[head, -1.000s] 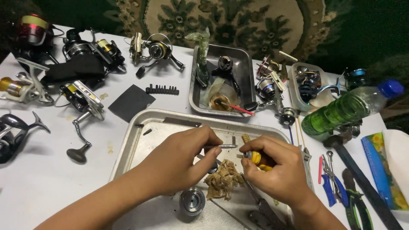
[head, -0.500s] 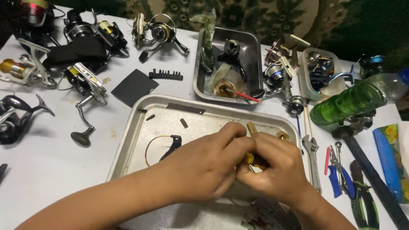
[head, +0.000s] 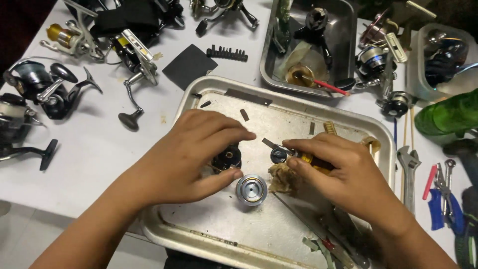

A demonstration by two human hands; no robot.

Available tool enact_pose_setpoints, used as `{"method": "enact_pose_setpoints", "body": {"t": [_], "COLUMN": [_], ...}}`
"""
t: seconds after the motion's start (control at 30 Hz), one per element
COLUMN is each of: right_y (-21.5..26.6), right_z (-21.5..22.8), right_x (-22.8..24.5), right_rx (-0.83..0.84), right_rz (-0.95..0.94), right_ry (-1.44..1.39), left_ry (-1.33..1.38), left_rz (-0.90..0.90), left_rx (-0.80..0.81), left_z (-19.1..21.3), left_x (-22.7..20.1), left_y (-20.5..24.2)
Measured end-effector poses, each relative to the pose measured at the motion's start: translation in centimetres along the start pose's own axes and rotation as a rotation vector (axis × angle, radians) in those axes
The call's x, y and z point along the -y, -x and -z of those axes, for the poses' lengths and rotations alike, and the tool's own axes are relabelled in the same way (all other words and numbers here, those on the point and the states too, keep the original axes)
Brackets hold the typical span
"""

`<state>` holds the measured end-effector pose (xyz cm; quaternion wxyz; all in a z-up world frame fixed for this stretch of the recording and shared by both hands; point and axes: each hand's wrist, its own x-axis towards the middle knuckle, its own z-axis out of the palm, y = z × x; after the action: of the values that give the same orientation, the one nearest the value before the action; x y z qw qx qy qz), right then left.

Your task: Reassembling the internal components of a fishing reel on a workbench using various tools.

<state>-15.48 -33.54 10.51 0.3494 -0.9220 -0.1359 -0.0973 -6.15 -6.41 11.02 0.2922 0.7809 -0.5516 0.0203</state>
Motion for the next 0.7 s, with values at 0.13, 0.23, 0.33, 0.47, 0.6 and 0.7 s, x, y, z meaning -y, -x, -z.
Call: {"method": "enact_pose_setpoints", "body": {"t": [0.13, 0.23, 0.33, 0.47, 0.6, 0.7], "right_y": [-0.2, -0.3, 0.1, 0.6, 0.7, 0.9], "right_z": [-0.5, -0.5, -0.8, -1.4, -2.1, -2.7], "right_x": [-0.5, -0.5, -0.6, 0.4, 1.4, 1.5], "right_rx": [0.065, 0.111, 0.088, 0.121, 0.166, 0.157], "right_rz": [-0.079, -0.165, -0.092, -0.171, -0.053, -0.006], "right_ry": [-0.06, -0.095, -0.112, -0.159, -0.193, -0.248], "left_ry": [-0.06, -0.051, -0.02, 0.133, 0.168, 0.148], "left_rz": [0.047, -0.034, -0.047, 0.009, -0.001, -0.008], "left_rx": [0.125, 0.048, 0.027, -0.004, -0.116, -0.165], "left_z": [-2.0, -3.5, -4.2, -4.8, -5.3, -5.5], "left_x": [1.7, 2.2, 2.6, 2.2, 1.7, 1.6], "left_y": [2.8, 2.7, 2.6, 2.7, 3.0, 3.1]}}
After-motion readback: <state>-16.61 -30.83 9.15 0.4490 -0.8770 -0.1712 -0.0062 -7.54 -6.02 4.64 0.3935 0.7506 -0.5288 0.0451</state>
